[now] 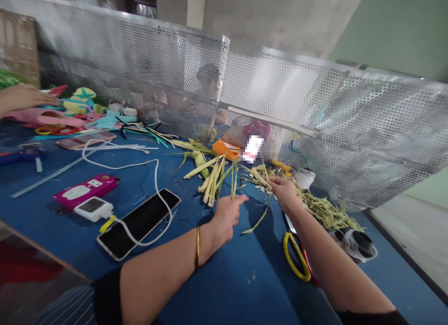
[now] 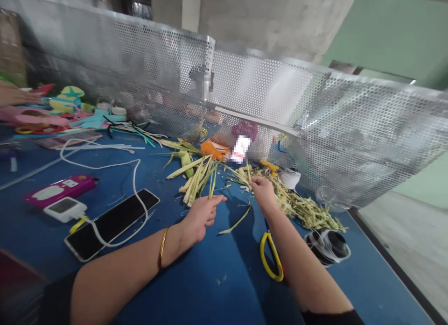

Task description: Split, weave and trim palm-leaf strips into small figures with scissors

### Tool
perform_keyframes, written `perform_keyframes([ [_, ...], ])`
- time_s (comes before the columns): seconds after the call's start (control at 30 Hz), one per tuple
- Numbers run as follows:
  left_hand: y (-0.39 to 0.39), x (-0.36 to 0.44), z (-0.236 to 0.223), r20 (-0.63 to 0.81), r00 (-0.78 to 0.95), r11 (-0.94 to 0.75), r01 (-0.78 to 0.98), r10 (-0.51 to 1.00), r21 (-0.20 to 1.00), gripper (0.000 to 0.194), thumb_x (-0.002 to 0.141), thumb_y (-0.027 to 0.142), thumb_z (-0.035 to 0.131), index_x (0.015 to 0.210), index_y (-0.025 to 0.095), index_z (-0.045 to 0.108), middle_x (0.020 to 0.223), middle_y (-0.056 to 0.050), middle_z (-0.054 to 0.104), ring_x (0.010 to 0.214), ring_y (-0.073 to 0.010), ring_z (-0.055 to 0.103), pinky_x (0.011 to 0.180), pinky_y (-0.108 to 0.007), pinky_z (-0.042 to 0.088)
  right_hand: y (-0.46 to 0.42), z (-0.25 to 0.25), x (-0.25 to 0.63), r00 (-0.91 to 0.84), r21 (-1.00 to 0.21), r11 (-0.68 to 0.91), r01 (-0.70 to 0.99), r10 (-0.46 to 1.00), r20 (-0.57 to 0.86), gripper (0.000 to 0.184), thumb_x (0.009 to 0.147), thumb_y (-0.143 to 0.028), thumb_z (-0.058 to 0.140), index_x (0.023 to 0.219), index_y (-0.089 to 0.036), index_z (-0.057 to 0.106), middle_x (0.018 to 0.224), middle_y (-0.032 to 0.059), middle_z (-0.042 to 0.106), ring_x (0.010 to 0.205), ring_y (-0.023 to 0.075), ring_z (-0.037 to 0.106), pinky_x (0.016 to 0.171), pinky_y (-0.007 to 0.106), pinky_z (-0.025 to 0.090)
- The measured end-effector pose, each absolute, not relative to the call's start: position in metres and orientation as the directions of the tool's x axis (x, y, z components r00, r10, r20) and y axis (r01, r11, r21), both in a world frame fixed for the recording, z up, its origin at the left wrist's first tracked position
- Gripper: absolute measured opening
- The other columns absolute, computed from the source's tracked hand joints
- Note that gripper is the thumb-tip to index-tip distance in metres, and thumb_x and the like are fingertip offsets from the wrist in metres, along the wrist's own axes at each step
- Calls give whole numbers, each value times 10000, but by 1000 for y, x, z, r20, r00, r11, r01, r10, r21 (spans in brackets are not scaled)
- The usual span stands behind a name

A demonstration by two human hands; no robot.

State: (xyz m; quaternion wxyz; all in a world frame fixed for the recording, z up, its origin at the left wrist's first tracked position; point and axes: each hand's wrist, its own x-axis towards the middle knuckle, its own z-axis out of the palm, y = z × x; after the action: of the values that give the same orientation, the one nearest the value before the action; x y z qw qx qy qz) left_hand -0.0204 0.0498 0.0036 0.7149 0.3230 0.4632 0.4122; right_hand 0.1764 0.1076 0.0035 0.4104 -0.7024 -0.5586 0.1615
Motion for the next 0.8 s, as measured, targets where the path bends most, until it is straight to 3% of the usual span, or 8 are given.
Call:
perform_keyframes([
  [0.2, 61, -21, -1, -322, 256, 383, -240, 911, 892, 437, 693, 548, 713, 797, 134, 617, 439, 135, 210, 384, -41, 145, 427, -220, 94, 62, -16, 128, 262, -896, 94, 434, 939, 225, 244, 694, -422, 576, 682, -181, 612, 560, -25, 566, 508, 122, 467, 507, 236, 370],
  [0.4, 71, -21, -8, -285, 101, 296, -123, 953, 947, 338, 644, 415, 783, 637, 157, 565, 431, 102, 312, 380, -52, 265, 425, -217, 185, 55, -28, 102, 250, -935, 120, 334, 945, 211, 189, 685, -359, 649, 619, -191, 594, 504, -44, 520, 485, 108, 404, 487, 230, 313],
  [0.63, 75, -17, -12, -162, -50, 161, -23, 986, 987, 171, 664, 201, 706, 559, 159, 578, 503, 33, 508, 486, -95, 436, 487, -223, 303, 60, -29, 97, 376, -982, 127, 138, 911, 171, 279, 657, -430, 655, 567, -193, 540, 459, -64, 458, 444, 91, 381, 455, 230, 311],
  [0.8, 83, -18, -19, -116, -139, 119, 8, 983, 993, 128, 657, 193, 665, 557, 170, 588, 526, 17, 534, 530, -123, 479, 525, -237, 331, 66, -25, 113, 516, -990, 130, 47, 846, 136, 344, 613, -510, 656, 555, -206, 506, 467, -50, 491, 453, 109, 480, 457, 237, 375],
])
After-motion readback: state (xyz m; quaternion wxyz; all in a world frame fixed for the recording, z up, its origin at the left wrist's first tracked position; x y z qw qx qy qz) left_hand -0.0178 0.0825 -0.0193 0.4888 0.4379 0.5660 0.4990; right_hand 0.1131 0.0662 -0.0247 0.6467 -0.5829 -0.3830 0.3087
